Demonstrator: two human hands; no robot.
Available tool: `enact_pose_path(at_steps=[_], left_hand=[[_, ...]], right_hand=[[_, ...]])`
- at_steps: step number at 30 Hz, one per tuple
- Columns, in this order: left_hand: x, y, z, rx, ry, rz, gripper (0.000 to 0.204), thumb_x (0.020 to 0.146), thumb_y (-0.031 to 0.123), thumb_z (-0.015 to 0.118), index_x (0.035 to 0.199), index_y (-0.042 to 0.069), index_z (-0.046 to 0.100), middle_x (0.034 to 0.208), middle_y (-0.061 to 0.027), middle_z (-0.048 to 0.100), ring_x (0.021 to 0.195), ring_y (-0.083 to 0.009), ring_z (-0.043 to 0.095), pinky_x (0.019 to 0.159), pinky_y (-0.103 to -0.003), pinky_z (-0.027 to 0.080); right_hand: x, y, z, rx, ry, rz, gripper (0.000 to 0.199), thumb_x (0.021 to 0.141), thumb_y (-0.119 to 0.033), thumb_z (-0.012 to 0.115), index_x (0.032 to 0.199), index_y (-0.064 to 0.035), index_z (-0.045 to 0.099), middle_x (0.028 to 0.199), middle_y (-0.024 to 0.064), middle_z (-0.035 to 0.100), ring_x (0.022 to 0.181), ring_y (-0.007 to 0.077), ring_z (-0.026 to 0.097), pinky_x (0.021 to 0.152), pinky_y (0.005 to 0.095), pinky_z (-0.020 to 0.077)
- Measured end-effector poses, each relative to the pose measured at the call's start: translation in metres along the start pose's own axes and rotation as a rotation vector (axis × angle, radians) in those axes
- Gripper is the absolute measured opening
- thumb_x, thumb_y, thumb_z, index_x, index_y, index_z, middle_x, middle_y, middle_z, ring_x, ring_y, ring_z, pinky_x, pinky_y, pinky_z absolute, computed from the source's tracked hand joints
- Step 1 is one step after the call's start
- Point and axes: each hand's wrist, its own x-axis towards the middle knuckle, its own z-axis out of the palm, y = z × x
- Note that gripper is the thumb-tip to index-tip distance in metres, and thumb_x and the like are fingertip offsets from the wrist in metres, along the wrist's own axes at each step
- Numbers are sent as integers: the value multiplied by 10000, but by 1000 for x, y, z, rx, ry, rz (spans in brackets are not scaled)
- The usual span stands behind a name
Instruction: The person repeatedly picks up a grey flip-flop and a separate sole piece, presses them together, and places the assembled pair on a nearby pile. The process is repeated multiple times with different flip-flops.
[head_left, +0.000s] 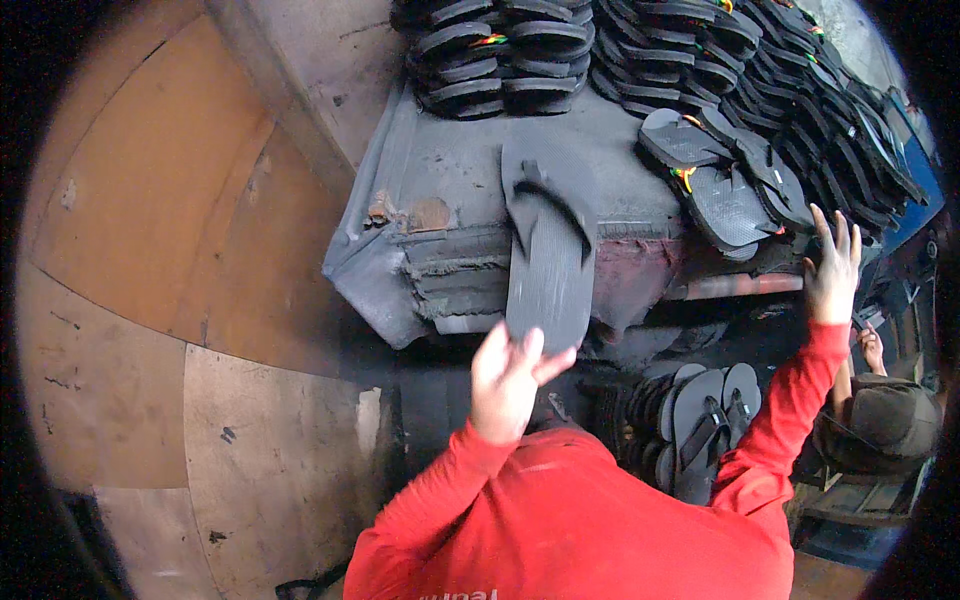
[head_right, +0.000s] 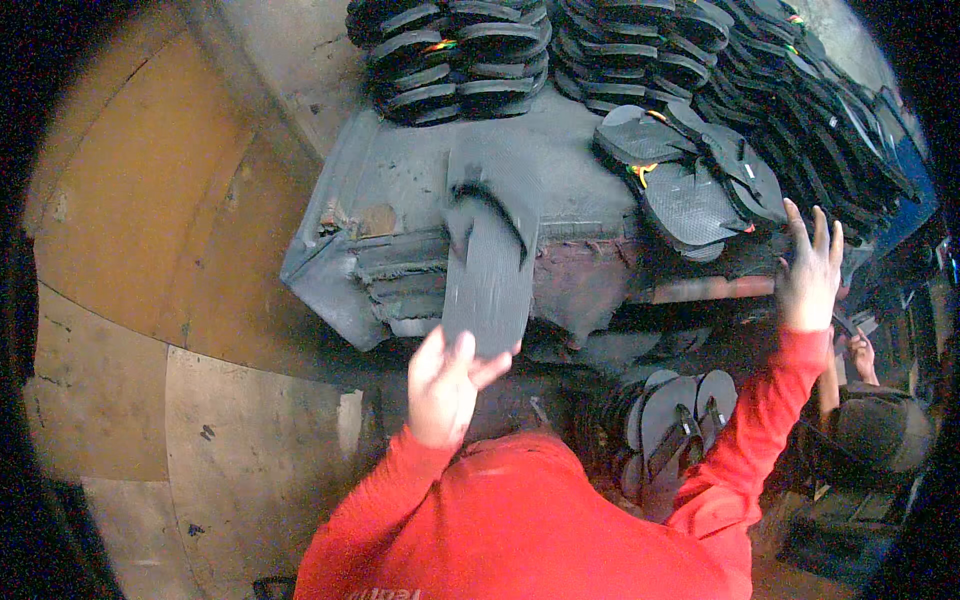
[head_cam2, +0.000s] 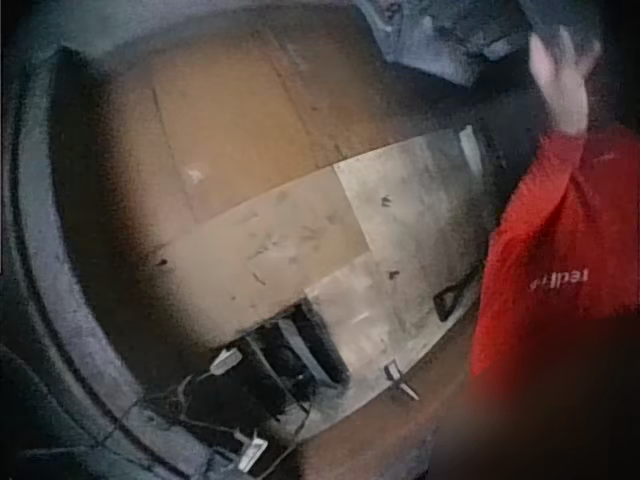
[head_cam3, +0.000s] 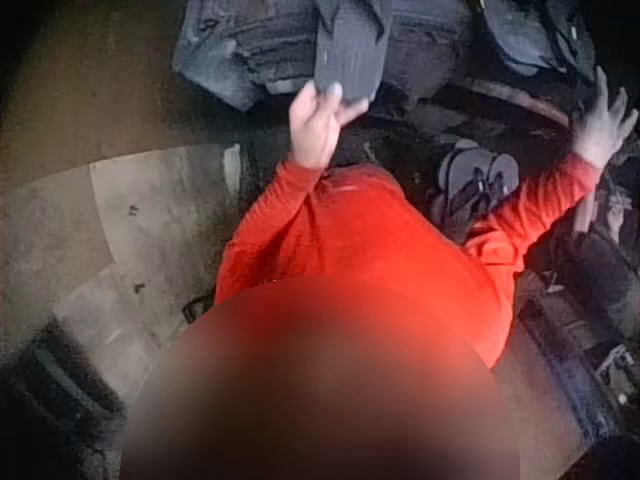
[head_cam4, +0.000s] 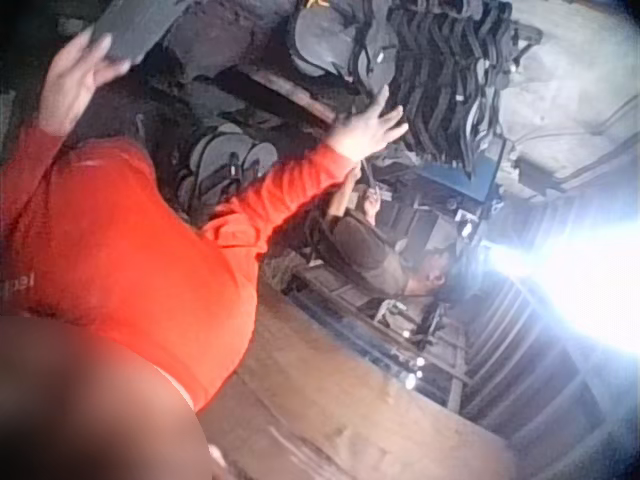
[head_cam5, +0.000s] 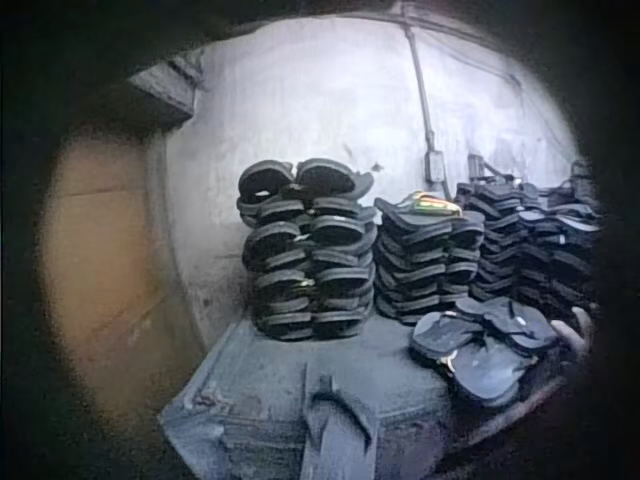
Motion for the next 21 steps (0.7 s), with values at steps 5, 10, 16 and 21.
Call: enact_pose_path(at_steps=[5,10,16,21], left_hand=[[23,-2,0,-45,-216,-113,465,1053,201,466,1411,-88,398,1365,-266,535,1284,-391,534,1096,-493,436],[-9,-32,12,67,-564,48,742,970,396,615,1451,-105,353,1421,-262,494,1314,-378,506,1091,-485,434],[-38,-28,-26,102,55,-77,318,986,255,615,1177,2,631,1098,-56,668,996,-161,636,869,-323,513],[-55,-33,-90,498,14,-66,376,964,326,662,1115,-19,675,1015,-57,704,916,-122,630,813,-287,503]], right_hand=[[23,12,17,698,-36,21,439,810,83,610,1232,-35,640,1196,131,684,1142,339,636,1014,418,466],[-26,-124,-76,532,454,-462,324,778,9,659,1089,-63,710,1014,81,706,1014,299,655,1008,421,471],[-124,-234,-142,1209,-193,-677,359,787,-213,760,1066,-1,681,1017,157,693,974,285,679,891,415,546],[-142,-254,-86,1326,-284,-431,585,779,-357,802,1178,40,641,1185,232,642,1117,393,620,960,451,513]])
